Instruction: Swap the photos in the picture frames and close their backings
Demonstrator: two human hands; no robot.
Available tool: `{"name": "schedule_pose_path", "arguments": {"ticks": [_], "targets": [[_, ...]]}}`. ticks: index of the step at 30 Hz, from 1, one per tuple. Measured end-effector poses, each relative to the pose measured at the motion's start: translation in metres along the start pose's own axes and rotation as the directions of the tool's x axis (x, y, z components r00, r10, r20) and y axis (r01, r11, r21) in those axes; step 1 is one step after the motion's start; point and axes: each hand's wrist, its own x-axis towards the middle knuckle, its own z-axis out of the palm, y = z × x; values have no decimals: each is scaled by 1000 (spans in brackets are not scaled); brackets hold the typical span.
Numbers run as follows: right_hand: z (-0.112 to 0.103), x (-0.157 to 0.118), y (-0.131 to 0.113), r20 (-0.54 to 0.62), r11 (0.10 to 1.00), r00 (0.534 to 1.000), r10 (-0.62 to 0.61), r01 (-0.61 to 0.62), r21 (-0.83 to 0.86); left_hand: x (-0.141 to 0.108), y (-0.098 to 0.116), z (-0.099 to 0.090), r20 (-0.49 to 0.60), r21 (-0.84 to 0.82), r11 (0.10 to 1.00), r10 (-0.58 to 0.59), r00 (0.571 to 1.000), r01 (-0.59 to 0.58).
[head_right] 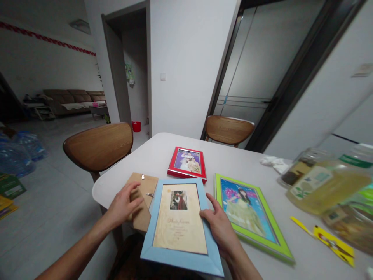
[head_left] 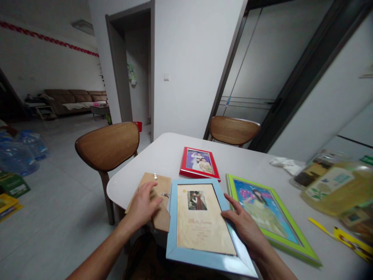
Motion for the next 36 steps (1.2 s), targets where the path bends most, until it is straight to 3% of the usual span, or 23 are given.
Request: {"name": "schedule_pose_path", "arguments": {"ticks": [2, 5, 9, 13, 16, 18, 21, 24, 30, 36], "targets": [[1, -6, -7, 73, 977, 996, 45, -59, 204, -18, 30, 22, 109, -38, 985, 169, 980, -166], [5, -12, -15, 72, 947, 997, 16, -39, 318, -40, 69, 51, 235, -102, 923, 385, 893, -371], [5, -13, -19, 80, 940, 997, -15, -14, 341, -49, 91, 66, 204, -65, 836, 545, 813, -544], [-3, -1, -11, -4, 982, 998, -69, 68, 174, -44, 89, 58, 107, -28, 751, 658, 745, -659], [-9, 12, -3, -128, 981, 981, -149, 130, -146, -36, 79, 41, -65, -19, 801, 596, 800, -598], [-12, 18, 0, -183, 906, 958, -223, 134, -401, -32, 68, 27, -162, -14, 877, 472, 867, -480], [-12, 23, 5, -150, 748, 944, -293, 129, -651, -29, 48, 10, -241, 7, 957, 283, 928, -290], [-9, 24, 10, -81, 618, 939, -335, 154, -771, -31, 24, 1, -217, 33, 983, 186, 958, -183], [-1, 22, 18, -9, 380, 927, -375, 145, -914, -37, -8, 1, -87, 223, 969, 126, 988, -104], [4, 18, 18, 19, 279, 904, -426, 151, -948, -37, -14, 0, -84, 406, 897, 227, 970, -175]]}}
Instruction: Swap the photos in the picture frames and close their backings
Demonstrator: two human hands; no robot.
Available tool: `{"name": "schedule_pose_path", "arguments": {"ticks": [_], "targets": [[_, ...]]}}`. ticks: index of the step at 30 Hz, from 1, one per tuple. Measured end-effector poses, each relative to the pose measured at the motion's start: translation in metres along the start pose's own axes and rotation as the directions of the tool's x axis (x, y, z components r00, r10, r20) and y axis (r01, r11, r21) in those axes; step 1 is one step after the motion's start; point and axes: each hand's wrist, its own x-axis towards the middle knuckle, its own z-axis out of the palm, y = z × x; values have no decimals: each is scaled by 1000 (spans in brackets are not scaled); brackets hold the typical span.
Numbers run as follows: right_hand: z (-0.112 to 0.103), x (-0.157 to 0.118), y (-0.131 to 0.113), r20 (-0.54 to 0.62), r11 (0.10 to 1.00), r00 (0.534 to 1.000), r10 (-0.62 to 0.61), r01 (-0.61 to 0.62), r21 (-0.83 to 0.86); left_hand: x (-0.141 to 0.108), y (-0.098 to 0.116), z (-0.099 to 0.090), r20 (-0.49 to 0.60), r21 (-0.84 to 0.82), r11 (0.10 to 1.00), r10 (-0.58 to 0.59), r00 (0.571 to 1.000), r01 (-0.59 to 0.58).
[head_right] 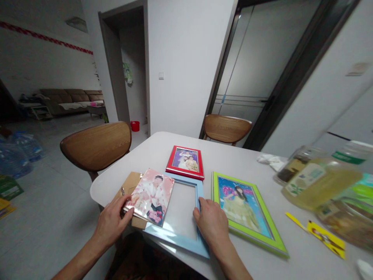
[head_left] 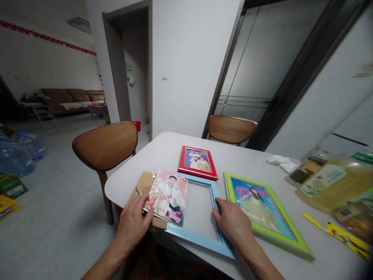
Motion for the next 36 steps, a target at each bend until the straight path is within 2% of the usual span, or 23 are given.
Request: {"name": "schedule_pose_path", "arguments": {"ticks": [4, 7, 10, 13, 16, 18, 21, 24, 26, 28, 30, 32, 34, 36], "targets": [[0, 0, -2, -41, 999, 998, -41, 40, -32, -1, 1, 1, -6, 48, 995, 82, 997, -82], [2, 0, -4, -84, 998, 994, -64, 63, -9, 1, 6, 2, 65, -15, 978, 207, 976, -206], [3, 0, -13, -100, 981, 986, -133, 145, 128, 4, 16, 2, 159, -84, 957, 289, 944, -279], [5, -1, -31, -52, 905, 982, -181, 187, 383, 8, 28, 2, 261, -108, 951, 308, 915, -289], [9, 3, -51, 49, 753, 989, -141, 75, 654, 10, 39, 5, 352, -100, 964, 267, 897, -248], [12, 7, -63, 106, 606, 988, -108, -19, 796, 9, 46, 8, 379, -88, 971, 239, 894, -222], [9, 12, -76, 131, 360, 989, -63, -100, 928, 8, 52, 17, 354, -80, 973, 232, 906, -217], [-8, 12, -87, 71, 147, 997, -27, -67, 987, 13, 53, 22, 237, -129, 959, 278, 931, -254], [-22, 9, -91, 29, 16, 999, -22, -28, 999, 19, 54, 19, 103, -227, 931, 315, 943, -286], [-30, 6, -91, 19, -67, 1000, -10, -20, 998, 26, 58, 12, -34, -370, 890, 275, 961, -268], [-28, 4, -87, 70, -55, 997, 38, -68, 996, 32, 66, 4, -124, -541, 825, 114, 986, -163], [-20, 4, -81, 188, -21, 978, 94, -187, 982, 35, 76, 1, -110, -742, 670, -107, 988, -10], [-12, 3, -74, 287, -53, 953, 94, -283, 958, 33, 86, 7, 16, -903, 413, -247, 969, 120], [-9, 3, -65, 296, -96, 952, 82, -289, 953, 30, 93, 17, 167, -957, 188, -263, 950, 220]]}}
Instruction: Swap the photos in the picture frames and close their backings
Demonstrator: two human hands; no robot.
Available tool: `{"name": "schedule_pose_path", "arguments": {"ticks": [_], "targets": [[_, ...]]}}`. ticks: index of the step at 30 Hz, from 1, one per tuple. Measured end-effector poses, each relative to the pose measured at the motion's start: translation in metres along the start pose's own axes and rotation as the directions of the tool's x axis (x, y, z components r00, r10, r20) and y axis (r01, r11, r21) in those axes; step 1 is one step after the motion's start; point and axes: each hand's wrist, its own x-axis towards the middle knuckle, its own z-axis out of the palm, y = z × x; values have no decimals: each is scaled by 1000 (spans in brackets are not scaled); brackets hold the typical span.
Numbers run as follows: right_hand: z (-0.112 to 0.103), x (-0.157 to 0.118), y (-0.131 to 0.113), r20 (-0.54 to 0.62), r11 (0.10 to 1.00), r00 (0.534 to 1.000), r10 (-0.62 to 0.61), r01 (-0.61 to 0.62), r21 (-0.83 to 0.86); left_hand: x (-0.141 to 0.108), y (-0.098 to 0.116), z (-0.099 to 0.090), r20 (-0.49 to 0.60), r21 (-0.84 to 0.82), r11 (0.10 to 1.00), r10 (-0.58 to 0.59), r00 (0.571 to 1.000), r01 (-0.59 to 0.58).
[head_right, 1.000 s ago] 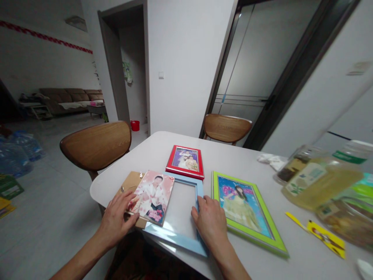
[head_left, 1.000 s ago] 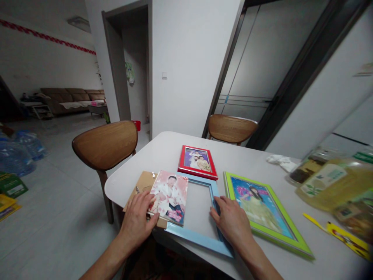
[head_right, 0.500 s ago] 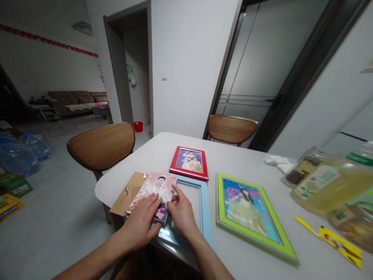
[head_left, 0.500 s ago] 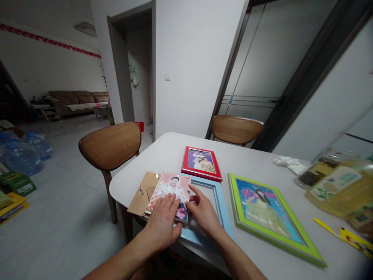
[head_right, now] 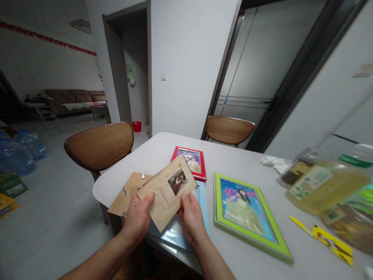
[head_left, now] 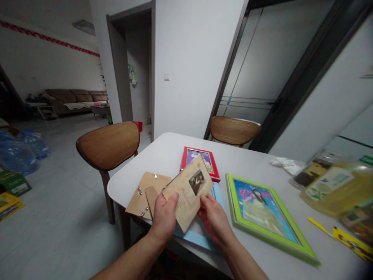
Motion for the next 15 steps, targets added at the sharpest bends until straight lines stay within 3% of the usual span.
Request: {"name": "schedule_pose_path", "arguments": {"ticks": [3, 7, 10, 15], "targets": [[-18, 2, -4, -53, 998, 998, -29, 26, -51, 1, -15, -1, 28, -41, 995, -93, 995, 94], [-49, 8, -5, -57, 976, 998, 41, -53, -210, 7, -22, -18, 62, 311, 948, -93, 994, 69], [-61, 14, 1, -109, 924, 994, 25, -65, -377, 4, -22, -28, 208, 604, 794, -73, 975, -69], [-52, 21, 2, -148, 786, 983, -111, -5, -619, -6, -18, -27, 415, 745, 608, -102, 904, -273]]}}
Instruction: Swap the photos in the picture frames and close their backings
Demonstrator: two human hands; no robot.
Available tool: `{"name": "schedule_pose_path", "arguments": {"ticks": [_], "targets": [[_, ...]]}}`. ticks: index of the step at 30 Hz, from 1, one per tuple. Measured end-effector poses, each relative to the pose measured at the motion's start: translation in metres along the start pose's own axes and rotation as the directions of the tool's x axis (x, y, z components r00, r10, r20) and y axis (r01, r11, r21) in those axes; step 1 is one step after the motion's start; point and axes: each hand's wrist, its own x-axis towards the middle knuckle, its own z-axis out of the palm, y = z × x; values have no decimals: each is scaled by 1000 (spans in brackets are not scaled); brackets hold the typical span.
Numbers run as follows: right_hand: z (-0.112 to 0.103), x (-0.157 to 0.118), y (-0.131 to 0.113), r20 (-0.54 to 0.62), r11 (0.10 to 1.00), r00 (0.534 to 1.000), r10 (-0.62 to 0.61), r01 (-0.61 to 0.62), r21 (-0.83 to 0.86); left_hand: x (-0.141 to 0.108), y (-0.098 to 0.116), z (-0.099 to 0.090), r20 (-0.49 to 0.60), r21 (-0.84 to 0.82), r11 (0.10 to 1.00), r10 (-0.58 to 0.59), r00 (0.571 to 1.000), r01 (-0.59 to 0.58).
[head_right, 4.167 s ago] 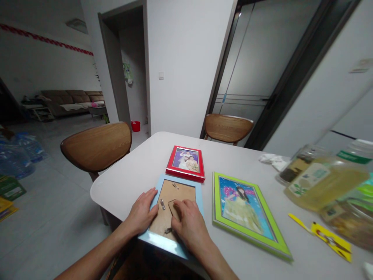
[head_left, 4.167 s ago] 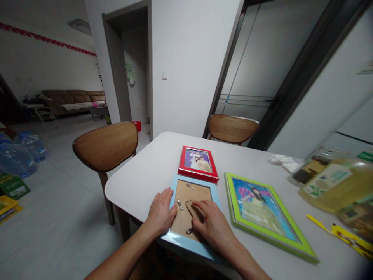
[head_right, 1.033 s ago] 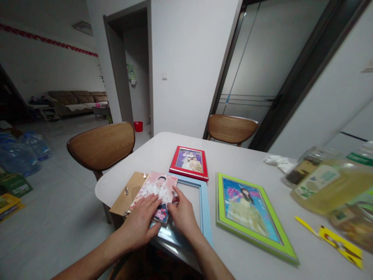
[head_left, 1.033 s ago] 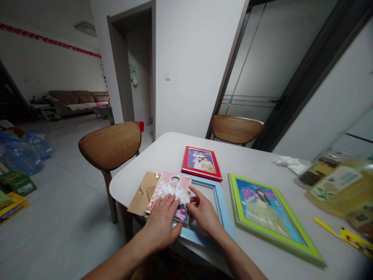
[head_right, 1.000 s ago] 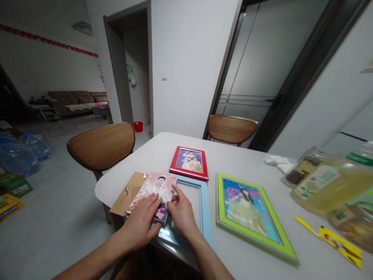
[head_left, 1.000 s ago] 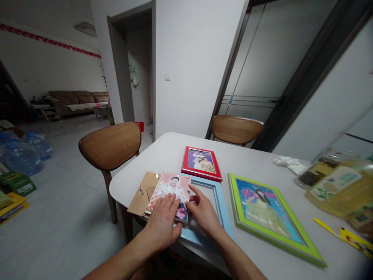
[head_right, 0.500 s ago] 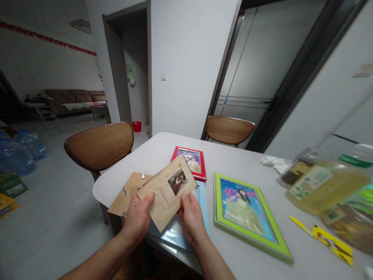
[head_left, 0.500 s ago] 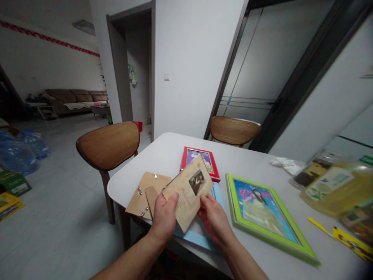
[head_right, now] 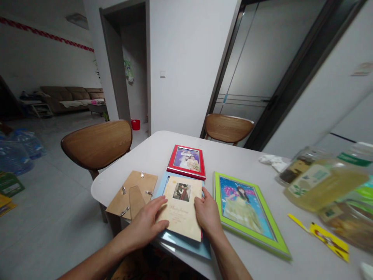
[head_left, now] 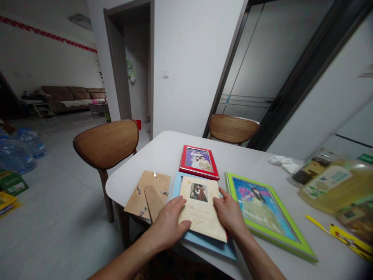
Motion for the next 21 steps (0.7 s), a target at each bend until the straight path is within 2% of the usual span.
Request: {"name": "schedule_pose_path", "arguments": {"ticks": [3, 6, 9, 12, 14, 16, 21], "targets": [[2, 2, -8, 6, 982, 997, -74, 74, -176, -1, 4, -2, 84, 104, 994, 29, 996, -38], [3, 1, -11, 10, 914, 987, -157, 149, -377, 0, 7, -4, 132, 186, 980, 50, 990, -74], [6, -4, -10, -26, 800, 968, -249, 191, -569, 0, 8, -3, 143, 237, 968, 53, 988, -86], [10, -8, -4, -44, 647, 936, -350, 207, -734, 2, 9, -1, 158, 269, 958, 54, 986, -96], [12, -8, 0, -6, 573, 926, -377, 228, -787, 3, 10, 0, 168, 292, 951, 53, 984, -101], [12, -7, 3, 37, 547, 925, -377, 255, -797, 5, 11, 2, 157, 319, 942, 54, 986, -102], [11, -8, -1, 50, 582, 921, -386, 285, -762, 0, 14, 1, 149, 335, 937, 56, 987, -104]]}}
